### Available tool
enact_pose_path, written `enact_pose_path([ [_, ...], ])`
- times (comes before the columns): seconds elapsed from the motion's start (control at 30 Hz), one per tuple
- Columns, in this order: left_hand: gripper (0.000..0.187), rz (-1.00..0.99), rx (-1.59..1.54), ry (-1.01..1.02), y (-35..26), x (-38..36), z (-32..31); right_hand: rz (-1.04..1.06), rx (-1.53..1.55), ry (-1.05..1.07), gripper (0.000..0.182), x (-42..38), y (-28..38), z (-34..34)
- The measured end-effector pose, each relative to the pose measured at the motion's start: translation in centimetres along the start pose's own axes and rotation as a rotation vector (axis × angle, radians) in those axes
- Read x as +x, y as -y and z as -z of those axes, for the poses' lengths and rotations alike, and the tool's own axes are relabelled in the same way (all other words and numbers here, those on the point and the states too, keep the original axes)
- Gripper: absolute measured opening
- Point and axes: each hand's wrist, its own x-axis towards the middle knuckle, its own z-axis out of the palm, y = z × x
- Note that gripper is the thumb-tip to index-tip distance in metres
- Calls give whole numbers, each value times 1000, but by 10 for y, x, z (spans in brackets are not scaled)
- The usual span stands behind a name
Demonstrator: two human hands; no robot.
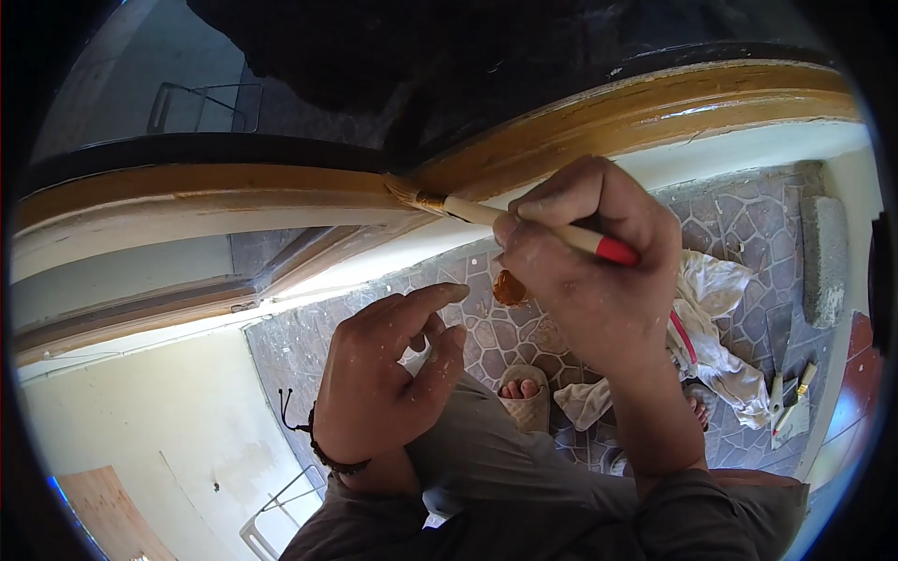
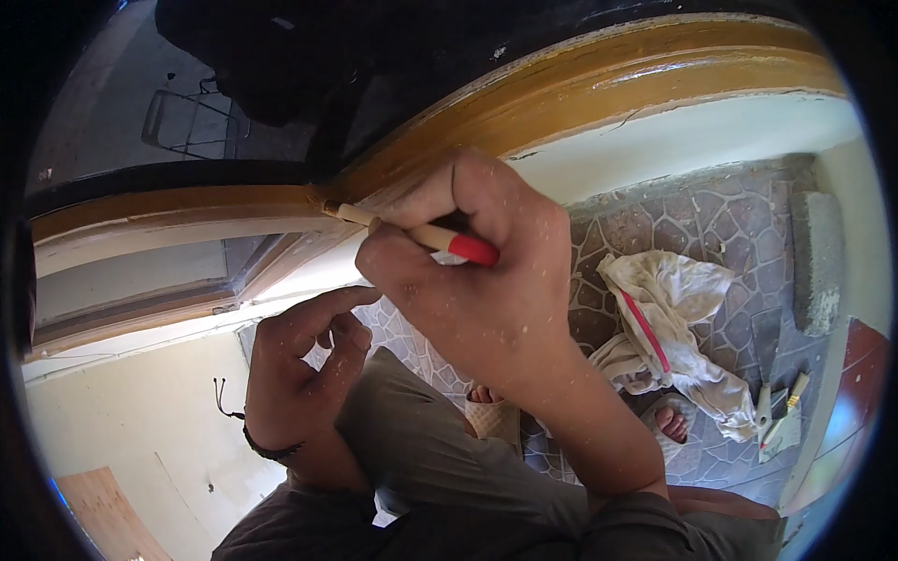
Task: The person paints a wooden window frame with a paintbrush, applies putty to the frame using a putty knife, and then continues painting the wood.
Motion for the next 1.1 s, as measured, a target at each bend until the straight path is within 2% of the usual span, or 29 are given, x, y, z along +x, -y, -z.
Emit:
enact_pose_path([
  [0.13, 33, 44, -12, 40, 0, 0, 0, -23, 34, 12, 15, 13, 5, 3],
  [0.17, 33, 44, -12, 40, 0, -1, 0, -97, 19, 21, 13, 16, 9, 5],
  [0.2, 33, 38, -6, 45, 0, -1, 0, -171, 4, 30, 12, 19, 12, 6],
  [0.27, 32, 32, 0, 51, 0, 0, 0, -181, 12, 31, 10, 24, 14, 6],
  [0.33, 30, -56, 11, 34, 2, 1, -1, -190, 21, 33, 9, 29, 16, 7],
  [0.4, 30, -49, 9, 36, 2, 0, 0, -219, -65, 62, 8, 33, 18, 9],
  [0.57, 32, 9, -1, 70, 2, -4, 3, -230, -136, 58, 10, 36, 25, 6],
  [0.83, 33, -59, -2, 94, 8, -8, 5, -166, -141, -88, 11, 9, 20, -6],
  [0.9, 33, -89, -3, 98, 10, -10, 6, -105, 44, -150, 9, -3, 14, -10],
  [1.0, 33, -126, 4, 105, 12, -11, 7, -70, 146, -216, 9, -12, 7, -16],
  [1.1, 33, -144, 17, 113, 12, -12, 6, -126, 219, -228, 10, -5, 15, -18],
])
